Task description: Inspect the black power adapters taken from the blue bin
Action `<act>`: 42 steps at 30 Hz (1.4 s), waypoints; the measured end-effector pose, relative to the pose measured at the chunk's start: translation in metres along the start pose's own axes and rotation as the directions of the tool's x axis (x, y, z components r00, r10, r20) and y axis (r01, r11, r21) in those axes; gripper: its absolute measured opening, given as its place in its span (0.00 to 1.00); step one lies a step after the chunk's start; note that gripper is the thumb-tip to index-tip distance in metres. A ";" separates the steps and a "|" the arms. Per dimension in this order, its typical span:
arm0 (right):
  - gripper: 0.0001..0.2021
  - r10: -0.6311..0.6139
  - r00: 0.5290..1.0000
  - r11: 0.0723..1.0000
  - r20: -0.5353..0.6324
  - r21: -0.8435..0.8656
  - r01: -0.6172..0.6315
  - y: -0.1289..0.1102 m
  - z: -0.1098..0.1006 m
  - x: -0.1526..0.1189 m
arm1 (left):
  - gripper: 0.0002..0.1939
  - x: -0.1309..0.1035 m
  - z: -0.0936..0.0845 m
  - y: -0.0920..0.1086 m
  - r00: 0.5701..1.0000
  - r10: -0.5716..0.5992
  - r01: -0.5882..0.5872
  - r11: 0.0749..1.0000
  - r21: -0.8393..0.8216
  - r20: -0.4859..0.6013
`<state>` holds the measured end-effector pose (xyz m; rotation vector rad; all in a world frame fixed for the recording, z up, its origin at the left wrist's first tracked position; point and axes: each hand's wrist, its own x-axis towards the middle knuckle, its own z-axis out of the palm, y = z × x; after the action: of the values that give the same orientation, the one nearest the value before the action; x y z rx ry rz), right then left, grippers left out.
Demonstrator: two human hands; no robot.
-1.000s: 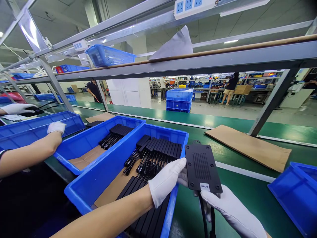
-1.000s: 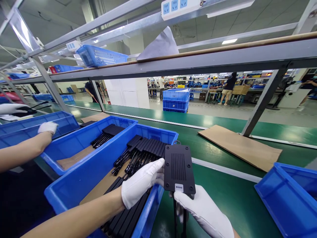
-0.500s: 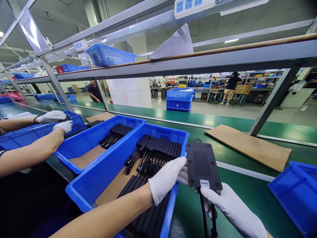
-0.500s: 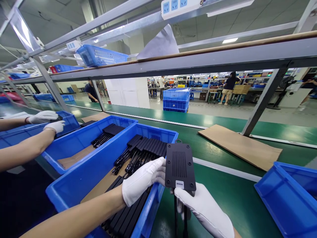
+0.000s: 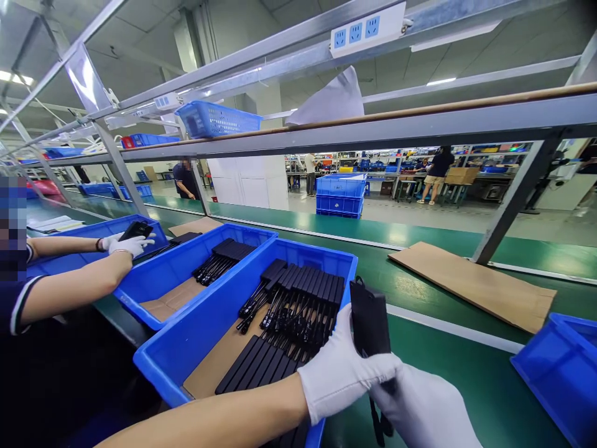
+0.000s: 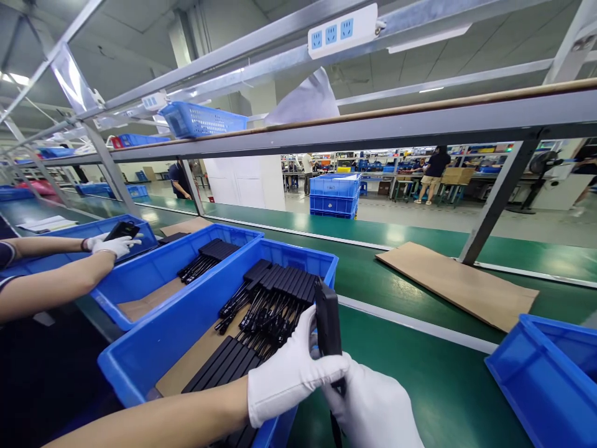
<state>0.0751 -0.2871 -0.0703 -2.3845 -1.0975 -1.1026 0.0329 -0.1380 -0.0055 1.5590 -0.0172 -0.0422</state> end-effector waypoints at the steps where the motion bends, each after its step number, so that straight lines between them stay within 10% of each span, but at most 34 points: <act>1: 0.24 0.002 1.000 1.000 -0.010 -0.011 -0.002 -0.001 -0.001 0.001 | 0.40 0.001 -0.002 -0.002 1.000 -0.008 0.008 1.000 -0.005 -0.010; 9: 0.16 -0.101 0.995 0.980 -0.003 0.172 0.100 0.015 -0.029 0.009 | 0.30 0.009 -0.010 0.002 0.988 -0.070 0.103 0.965 -0.242 0.140; 12: 0.12 -0.183 0.978 0.983 -0.098 -0.007 0.183 0.023 -0.046 0.012 | 0.30 0.003 -0.007 0.008 0.956 -0.077 0.110 0.988 -0.105 0.283; 16: 0.27 -0.335 0.933 0.904 0.133 -0.232 0.358 0.014 -0.067 -0.002 | 0.29 -0.012 -0.001 0.012 0.874 -0.105 -0.007 0.973 0.229 0.474; 25: 0.17 0.262 0.942 0.961 0.210 -0.146 -0.235 -0.004 -0.120 -0.095 | 0.37 -0.022 0.002 0.009 0.808 -0.313 0.130 0.921 0.367 0.499; 28: 0.04 0.632 0.724 0.757 0.276 -0.018 -0.654 0.001 -0.156 -0.105 | 0.37 -0.016 0.001 0.006 0.854 -0.256 0.175 0.961 0.214 0.453; 31: 0.12 0.766 0.499 0.419 0.407 0.273 -0.866 0.010 -0.185 -0.105 | 0.35 -0.012 -0.001 0.005 0.902 -0.204 0.172 0.978 0.116 0.381; 37: 0.21 0.713 0.416 -0.136 0.565 0.693 -0.708 0.030 -0.176 -0.114 | 0.34 -0.009 -0.002 0.009 0.925 -0.173 0.175 0.984 0.025 0.339; 42: 0.17 0.668 0.394 -0.337 0.631 0.729 -0.596 0.034 -0.151 -0.116 | 0.36 -0.005 -0.006 0.007 0.927 -0.159 0.163 0.987 0.018 0.340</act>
<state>-0.0268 -0.4515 -0.0552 -1.2528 0.0179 0.1421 0.0286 -0.1319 0.0017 1.5229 -0.1624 -0.4422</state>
